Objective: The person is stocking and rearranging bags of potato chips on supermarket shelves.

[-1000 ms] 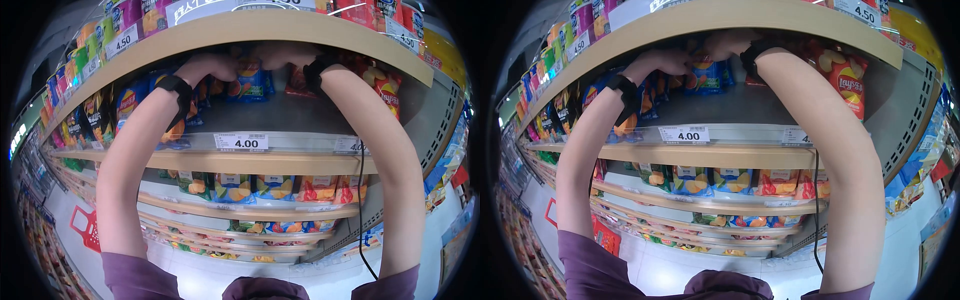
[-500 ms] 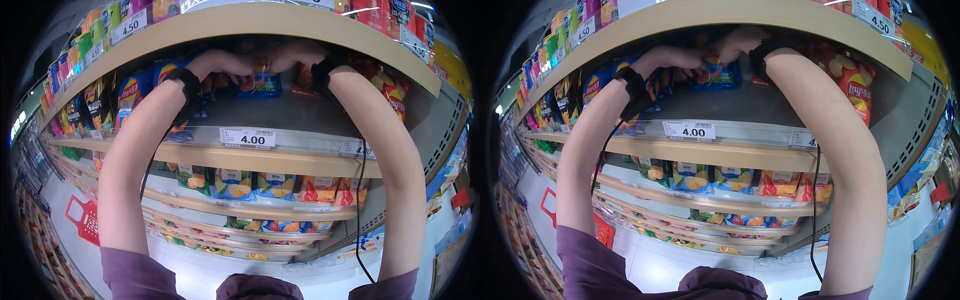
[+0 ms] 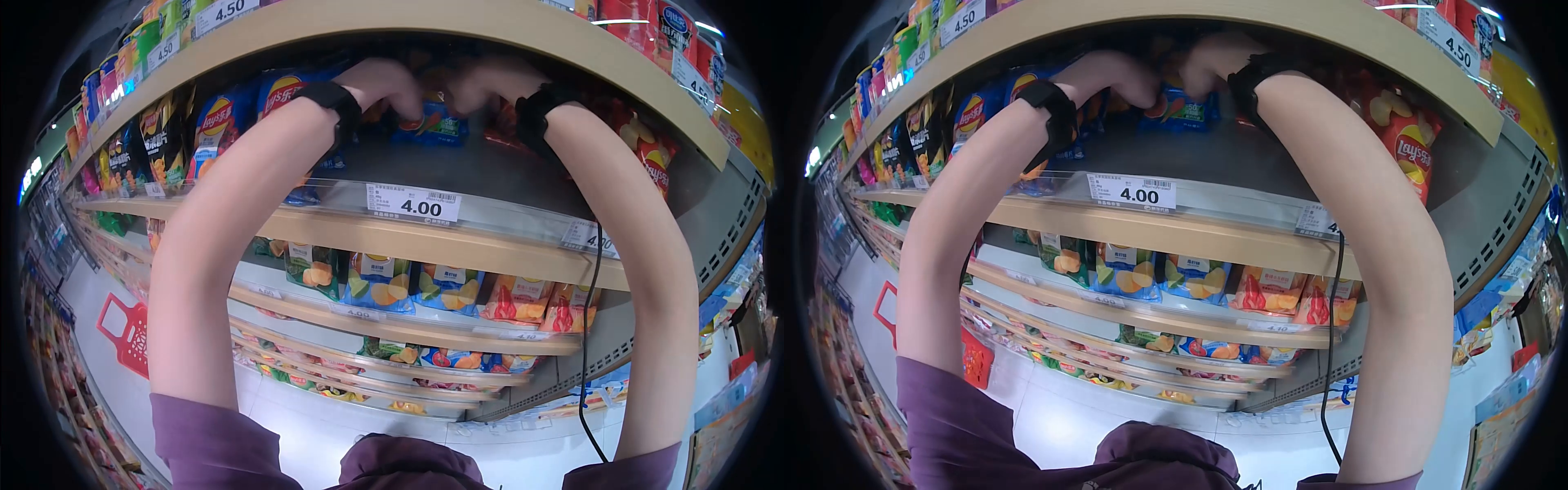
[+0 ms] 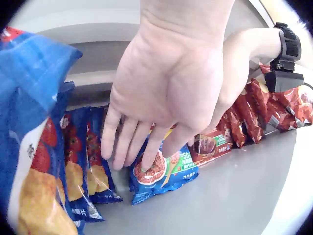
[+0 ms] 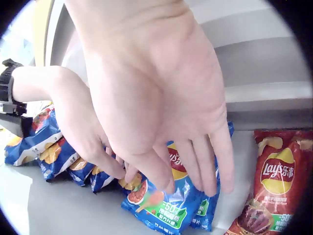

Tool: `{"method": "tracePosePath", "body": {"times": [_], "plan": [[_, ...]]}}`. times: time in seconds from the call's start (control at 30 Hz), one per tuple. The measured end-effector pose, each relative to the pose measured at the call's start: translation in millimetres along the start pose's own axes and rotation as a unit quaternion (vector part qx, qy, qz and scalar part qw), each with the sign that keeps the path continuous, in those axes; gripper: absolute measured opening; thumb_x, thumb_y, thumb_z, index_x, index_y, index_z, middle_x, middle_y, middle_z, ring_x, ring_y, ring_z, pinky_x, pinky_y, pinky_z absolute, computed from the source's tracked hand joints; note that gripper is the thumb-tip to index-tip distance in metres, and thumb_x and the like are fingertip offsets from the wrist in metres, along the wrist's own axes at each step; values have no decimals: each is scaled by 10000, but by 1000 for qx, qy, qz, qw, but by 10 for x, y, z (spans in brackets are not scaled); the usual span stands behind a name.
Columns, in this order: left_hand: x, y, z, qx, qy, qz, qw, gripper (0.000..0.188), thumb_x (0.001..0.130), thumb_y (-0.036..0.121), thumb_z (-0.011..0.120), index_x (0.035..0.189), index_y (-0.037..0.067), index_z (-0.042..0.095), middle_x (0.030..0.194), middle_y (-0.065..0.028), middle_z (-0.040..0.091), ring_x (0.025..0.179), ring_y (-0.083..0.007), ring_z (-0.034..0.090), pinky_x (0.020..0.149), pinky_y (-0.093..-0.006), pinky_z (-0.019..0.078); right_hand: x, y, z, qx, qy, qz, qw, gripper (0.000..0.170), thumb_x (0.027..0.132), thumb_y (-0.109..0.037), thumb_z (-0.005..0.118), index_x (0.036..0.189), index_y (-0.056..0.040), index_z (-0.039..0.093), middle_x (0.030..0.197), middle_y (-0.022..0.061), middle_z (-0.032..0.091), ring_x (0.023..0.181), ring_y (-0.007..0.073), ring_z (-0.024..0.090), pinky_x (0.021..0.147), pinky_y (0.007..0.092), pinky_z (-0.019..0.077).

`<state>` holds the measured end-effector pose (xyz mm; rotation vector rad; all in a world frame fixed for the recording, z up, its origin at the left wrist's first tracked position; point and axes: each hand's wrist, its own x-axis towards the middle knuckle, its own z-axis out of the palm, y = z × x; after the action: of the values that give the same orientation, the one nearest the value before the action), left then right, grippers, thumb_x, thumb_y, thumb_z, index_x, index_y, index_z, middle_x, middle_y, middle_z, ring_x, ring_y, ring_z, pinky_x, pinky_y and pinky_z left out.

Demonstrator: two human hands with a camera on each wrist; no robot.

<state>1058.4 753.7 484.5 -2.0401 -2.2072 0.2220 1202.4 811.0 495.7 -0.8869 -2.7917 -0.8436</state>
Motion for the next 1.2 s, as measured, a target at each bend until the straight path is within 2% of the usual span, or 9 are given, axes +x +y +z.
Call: {"method": "tracePosePath", "body": {"times": [0.17, 0.37, 1.07, 1.1, 1.17, 1.2], "plan": [[305, 27, 136, 29, -40, 17, 999, 547, 826, 364, 571, 1293, 84, 516, 1115, -141, 641, 878, -283, 649, 764, -363, 536, -86, -22, 53, -4, 12, -3, 1000, 507, 766, -198, 671, 1265, -177, 583, 1208, 142, 616, 1215, 294, 516, 1017, 394, 409], [241, 6, 192, 37, -59, 30, 997, 549, 825, 372, 570, 1293, 88, 523, 1112, -147, 643, 881, -281, 649, 763, -359, 536, -143, 13, 40, -7, 22, -10, 1000, 520, 762, -195, 675, 1273, -181, 577, 1210, 141, 615, 1222, 292, 510, 1020, 392, 406], [65, 111, 24, 67, 19, 66, 995, 557, 823, 399, 564, 1294, 103, 546, 1104, -168, 650, 891, -277, 647, 759, -345, 535, -39, 139, 36, -23, 43, 6, 999, 568, 749, -188, 688, 1302, -196, 554, 1215, 137, 614, 1248, 283, 489, 1031, 385, 394], [48, 127, 21, 60, 19, 63, 996, 566, 816, 439, 565, 1273, 106, 576, 1087, -188, 653, 866, -283, 650, 758, -345, 536, -4, 160, 45, -8, 13, 30, 999, 598, 740, -189, 697, 1316, -197, 540, 1217, 136, 613, 1259, 276, 479, 1034, 381, 389], [437, 42, 156, 41, 28, 59, 997, 582, 813, 458, 568, 1283, 115, 566, 1094, -189, 649, 845, -290, 652, 755, -351, 537, -149, 87, -61, 6, 22, 71, 997, 624, 719, -194, 717, 1317, -188, 537, 1219, 130, 612, 1238, 266, 495, 1028, 369, 390], [364, 50, 126, 30, 34, 54, 998, 583, 809, 462, 577, 1281, 120, 568, 1094, -188, 648, 836, -291, 654, 753, -353, 538, -203, 69, -111, 11, 27, 91, 995, 638, 709, -197, 726, 1318, -184, 535, 1220, 127, 612, 1227, 261, 503, 1025, 363, 390]]}}
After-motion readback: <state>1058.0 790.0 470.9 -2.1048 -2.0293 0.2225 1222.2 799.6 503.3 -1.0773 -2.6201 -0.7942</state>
